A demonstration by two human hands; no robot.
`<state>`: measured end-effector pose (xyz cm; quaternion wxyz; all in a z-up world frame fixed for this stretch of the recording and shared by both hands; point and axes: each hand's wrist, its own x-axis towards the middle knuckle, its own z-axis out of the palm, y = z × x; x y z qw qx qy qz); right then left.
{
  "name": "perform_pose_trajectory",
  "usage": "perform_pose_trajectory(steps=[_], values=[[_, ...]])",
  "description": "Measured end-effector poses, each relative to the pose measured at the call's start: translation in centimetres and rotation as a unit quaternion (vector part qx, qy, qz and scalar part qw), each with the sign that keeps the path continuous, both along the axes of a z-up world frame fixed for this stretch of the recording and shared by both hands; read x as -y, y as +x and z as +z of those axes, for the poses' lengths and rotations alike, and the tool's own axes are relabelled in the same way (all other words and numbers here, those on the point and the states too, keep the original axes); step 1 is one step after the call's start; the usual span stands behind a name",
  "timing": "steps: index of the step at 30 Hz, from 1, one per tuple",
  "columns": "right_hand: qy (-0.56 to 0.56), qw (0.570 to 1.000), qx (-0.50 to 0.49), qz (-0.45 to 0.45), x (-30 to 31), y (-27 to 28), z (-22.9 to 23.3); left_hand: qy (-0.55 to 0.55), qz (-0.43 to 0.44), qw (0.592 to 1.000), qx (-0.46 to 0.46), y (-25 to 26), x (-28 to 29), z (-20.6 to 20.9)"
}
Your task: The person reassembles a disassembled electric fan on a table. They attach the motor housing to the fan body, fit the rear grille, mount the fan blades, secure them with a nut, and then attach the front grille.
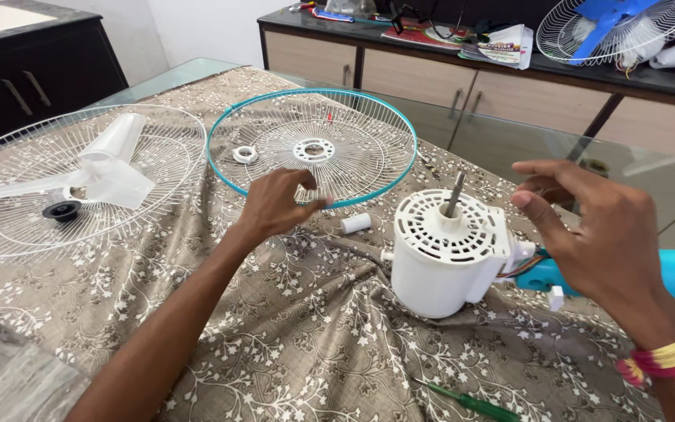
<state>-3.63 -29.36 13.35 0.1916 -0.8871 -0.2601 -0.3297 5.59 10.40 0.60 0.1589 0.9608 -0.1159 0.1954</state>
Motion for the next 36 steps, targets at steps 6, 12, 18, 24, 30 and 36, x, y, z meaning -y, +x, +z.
perform_pose_trajectory(steps=[6,12,18,24,30,36], values=[[0.009,1.000,0.017,0.008,-1.0,-0.2,-0.8,-0.133,-0.092,0.968,-0.193,0.7,-2.3,-0.2],[0.065,0.998,-0.003,0.001,-1.8,0.4,-1.5,0.104,-0.067,0.992,0.024,2.6,0.2,-6.2],[0.022,0.999,0.048,-0.009,-1.3,0.9,-2.0,0.045,-0.034,0.986,0.155,3.3,2.1,-7.0],[0.012,0.999,-0.006,-0.029,-0.6,2.4,-1.8,-0.053,-0.057,0.974,0.213,0.0,6.1,-5.4],[0.007,0.988,-0.146,-0.055,-1.3,3.0,-1.5,-0.137,-0.090,0.949,0.270,-5.2,9.7,-1.9],[-0.003,0.963,-0.266,0.036,-2.2,6.1,-1.4,-0.153,-0.143,0.953,0.218,-6.8,9.9,1.7]])
